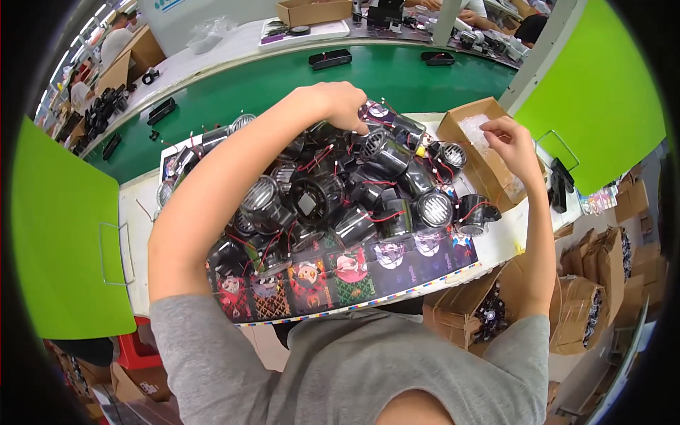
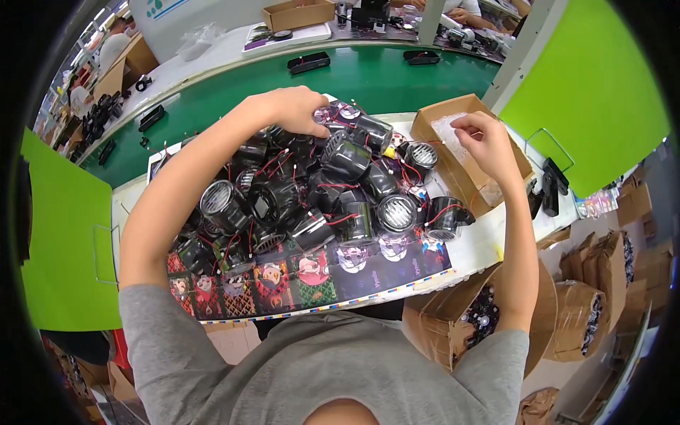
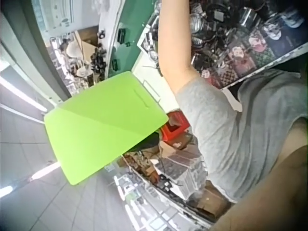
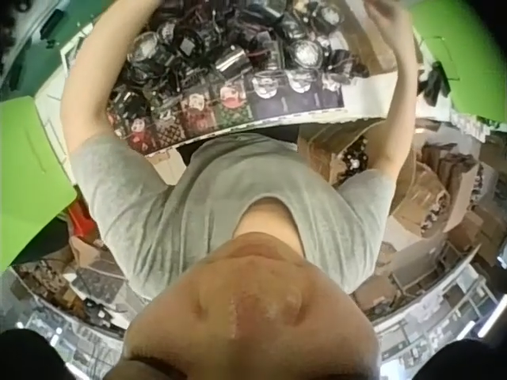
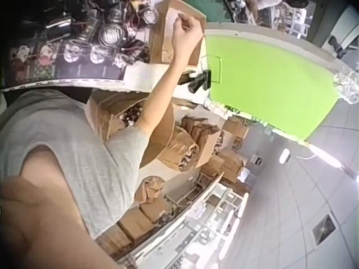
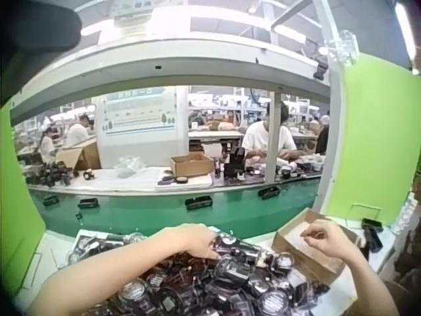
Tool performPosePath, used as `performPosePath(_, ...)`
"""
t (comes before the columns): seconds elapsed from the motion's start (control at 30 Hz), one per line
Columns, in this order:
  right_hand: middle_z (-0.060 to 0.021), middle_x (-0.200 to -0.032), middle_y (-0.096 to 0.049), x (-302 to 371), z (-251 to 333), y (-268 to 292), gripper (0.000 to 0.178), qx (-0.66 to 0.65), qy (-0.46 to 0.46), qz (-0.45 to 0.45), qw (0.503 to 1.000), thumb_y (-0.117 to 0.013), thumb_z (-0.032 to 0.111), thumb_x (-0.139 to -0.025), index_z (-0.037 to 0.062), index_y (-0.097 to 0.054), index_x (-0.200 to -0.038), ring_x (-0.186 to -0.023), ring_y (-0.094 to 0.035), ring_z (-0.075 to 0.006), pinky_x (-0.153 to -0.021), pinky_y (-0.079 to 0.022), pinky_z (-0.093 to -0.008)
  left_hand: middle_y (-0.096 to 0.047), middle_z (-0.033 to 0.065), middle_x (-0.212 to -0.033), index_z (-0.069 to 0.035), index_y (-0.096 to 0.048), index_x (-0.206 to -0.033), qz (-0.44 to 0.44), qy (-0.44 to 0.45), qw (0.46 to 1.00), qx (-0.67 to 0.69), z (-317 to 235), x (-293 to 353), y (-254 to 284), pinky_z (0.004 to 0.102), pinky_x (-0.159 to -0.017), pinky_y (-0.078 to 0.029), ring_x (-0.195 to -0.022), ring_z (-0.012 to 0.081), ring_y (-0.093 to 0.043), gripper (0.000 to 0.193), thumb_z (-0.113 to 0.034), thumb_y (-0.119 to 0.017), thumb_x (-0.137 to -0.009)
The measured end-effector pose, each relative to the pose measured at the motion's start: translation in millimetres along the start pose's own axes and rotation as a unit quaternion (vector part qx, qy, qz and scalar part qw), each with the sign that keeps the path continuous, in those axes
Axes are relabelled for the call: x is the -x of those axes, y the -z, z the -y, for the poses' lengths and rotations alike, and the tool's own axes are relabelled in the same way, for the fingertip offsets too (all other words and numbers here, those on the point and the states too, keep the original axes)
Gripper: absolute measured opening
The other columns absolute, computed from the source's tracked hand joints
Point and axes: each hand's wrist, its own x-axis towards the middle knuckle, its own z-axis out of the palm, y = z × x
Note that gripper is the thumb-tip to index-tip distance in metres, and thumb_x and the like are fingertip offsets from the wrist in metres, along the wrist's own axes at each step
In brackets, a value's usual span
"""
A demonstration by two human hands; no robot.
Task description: The person assembles small LED light components by hand at a factory workstation, connecting wires to plastic housings.
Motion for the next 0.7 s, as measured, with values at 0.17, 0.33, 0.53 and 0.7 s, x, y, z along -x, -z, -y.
performPosePath(0.17, -0.0072, -0.085, -0.059, -5.7, 7.9, -8.1, 0.016, -0.057, -0.011, 0.016, 0.998, -0.057, 0.002, -0.076, -0.0016, -0.061, -0.091, -0.074, -0.057, -0.0118, -0.068, -0.047, -0.0236, -0.062, 0.0176, -0.085, -0.005, -0.066, -0.083, -0.056, -0.011, 0.995, 0.08, 3.1, -21.8, -4.1, 0.038, -0.073, -0.049, -0.083, 0.0313, -0.06, 0.021, -0.018, -0.063, -0.067)
performPosePath(0.33, -0.0039, -0.083, -0.058, -17.8, 21.2, -9.9, 0.017, -0.146, -0.059, 0.018, 0.987, -0.056, 0.002, -0.079, -0.0044, -0.058, -0.095, -0.074, -0.055, -0.0087, -0.068, -0.047, -0.022, -0.063, 0.0161, -0.084, -0.008, -0.066, -0.082, -0.063, 0.001, 0.991, 0.118, 2.9, -32.4, -4.7, 0.0381, -0.072, -0.049, -0.081, 0.031, -0.06, 0.018, -0.012, -0.059, -0.066)
performPosePath(0.53, -0.0049, -0.083, -0.059, -30.8, 15.3, -20.6, 0.017, -0.21, -0.063, 0.029, 0.975, -0.056, 0.004, -0.081, -0.0046, -0.057, -0.096, -0.073, -0.056, -0.0099, -0.068, -0.047, -0.0229, -0.062, 0.0201, -0.079, -0.002, -0.065, -0.073, -0.022, -0.064, 0.995, 0.075, 10.8, -40.1, -5.4, 0.0394, -0.071, -0.049, -0.078, 0.0328, -0.061, 0.015, -0.004, -0.056, -0.062)
performPosePath(0.7, -0.0056, -0.079, -0.059, -34.2, 10.5, -14.7, 0.018, -0.266, -0.077, 0.015, 0.961, -0.057, 0.005, -0.081, -0.0041, -0.058, -0.096, -0.07, -0.058, -0.0112, -0.069, -0.049, -0.0236, -0.061, 0.0152, -0.068, -0.002, -0.064, -0.072, -0.168, -0.119, 0.972, 0.11, 4.4, -27.8, 19.9, 0.0334, -0.063, -0.049, -0.066, 0.0267, -0.061, 0.013, -0.008, -0.057, -0.064)
